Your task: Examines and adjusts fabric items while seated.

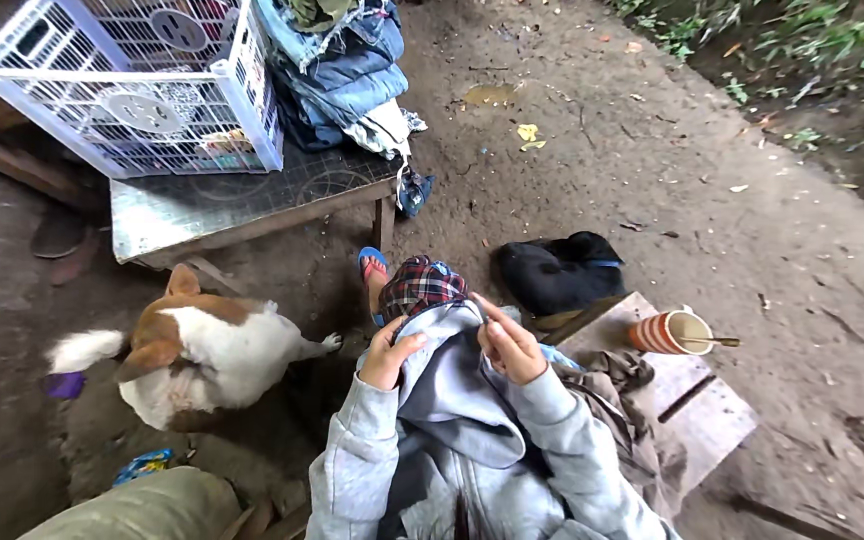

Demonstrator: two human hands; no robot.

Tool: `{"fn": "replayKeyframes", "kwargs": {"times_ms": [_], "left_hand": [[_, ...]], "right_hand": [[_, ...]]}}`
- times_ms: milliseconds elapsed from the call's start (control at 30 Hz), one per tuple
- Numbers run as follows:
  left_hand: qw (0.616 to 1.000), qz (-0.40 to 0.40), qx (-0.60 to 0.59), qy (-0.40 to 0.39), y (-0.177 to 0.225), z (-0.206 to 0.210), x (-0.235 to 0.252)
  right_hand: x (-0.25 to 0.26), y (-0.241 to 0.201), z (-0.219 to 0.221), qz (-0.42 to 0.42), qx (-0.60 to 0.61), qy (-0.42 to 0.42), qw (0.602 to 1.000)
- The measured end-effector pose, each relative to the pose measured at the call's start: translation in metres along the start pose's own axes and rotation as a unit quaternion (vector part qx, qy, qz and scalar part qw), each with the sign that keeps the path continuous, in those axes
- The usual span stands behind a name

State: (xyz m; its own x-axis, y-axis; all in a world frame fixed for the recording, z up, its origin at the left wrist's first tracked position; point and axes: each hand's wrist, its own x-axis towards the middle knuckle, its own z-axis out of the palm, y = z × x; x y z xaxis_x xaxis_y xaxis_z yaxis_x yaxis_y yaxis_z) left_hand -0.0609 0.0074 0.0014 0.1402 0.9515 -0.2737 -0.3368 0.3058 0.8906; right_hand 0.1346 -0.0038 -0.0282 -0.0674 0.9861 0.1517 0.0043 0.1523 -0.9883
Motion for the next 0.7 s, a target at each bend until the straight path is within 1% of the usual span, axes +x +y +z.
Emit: {"fn": "replayKeyframes", "kwargs": {"times_ms": [33, 67, 133, 200, 300, 400, 467, 533, 633, 700], "left_hand": [[1.000, -0.003, -0.003, 0.011, 0.001, 0.000, 0.000], [1.000, -0.006, -0.004, 0.020, 0.002, 0.001, 0.000], [1.000, -0.009, 0.000, 0.027, 0.003, 0.002, -0.001], [1.000, -0.008, 0.005, 0.028, 0.003, 0.002, 0.000], [0.998, -0.023, -0.002, 0.052, 0.005, 0.005, 0.000], [0.997, -0.035, -0.019, 0.070, 0.007, 0.009, 0.000], [0.997, -0.034, -0.020, 0.070, 0.006, 0.008, 0.000], [0.997, -0.037, -0.012, 0.070, 0.006, 0.007, 0.000], [0.997, -0.035, -0.006, 0.070, 0.007, 0.006, -0.001], [0.998, -0.021, -0.008, 0.063, 0.006, 0.004, -0.001]], "right_hand": [[0.001, -0.001, -0.002, 0.023, 0.041, -0.002, 0.999], [0.001, -0.002, -0.002, 0.025, 0.039, -0.002, 0.999], [-0.003, -0.002, 0.002, -0.010, -0.043, -0.016, 0.999], [-0.009, -0.006, 0.008, -0.051, -0.149, -0.039, 0.987], [-0.015, -0.016, 0.019, -0.105, -0.285, -0.057, 0.951], [-0.015, -0.014, 0.024, -0.160, -0.368, -0.046, 0.915], [-0.013, -0.010, 0.024, -0.177, -0.373, -0.031, 0.910], [-0.011, -0.008, 0.020, -0.160, -0.340, -0.017, 0.927], [-0.005, -0.001, 0.007, -0.114, -0.223, -0.013, 0.968], [-0.005, 0.001, 0.005, -0.098, -0.158, -0.013, 0.983]]}}
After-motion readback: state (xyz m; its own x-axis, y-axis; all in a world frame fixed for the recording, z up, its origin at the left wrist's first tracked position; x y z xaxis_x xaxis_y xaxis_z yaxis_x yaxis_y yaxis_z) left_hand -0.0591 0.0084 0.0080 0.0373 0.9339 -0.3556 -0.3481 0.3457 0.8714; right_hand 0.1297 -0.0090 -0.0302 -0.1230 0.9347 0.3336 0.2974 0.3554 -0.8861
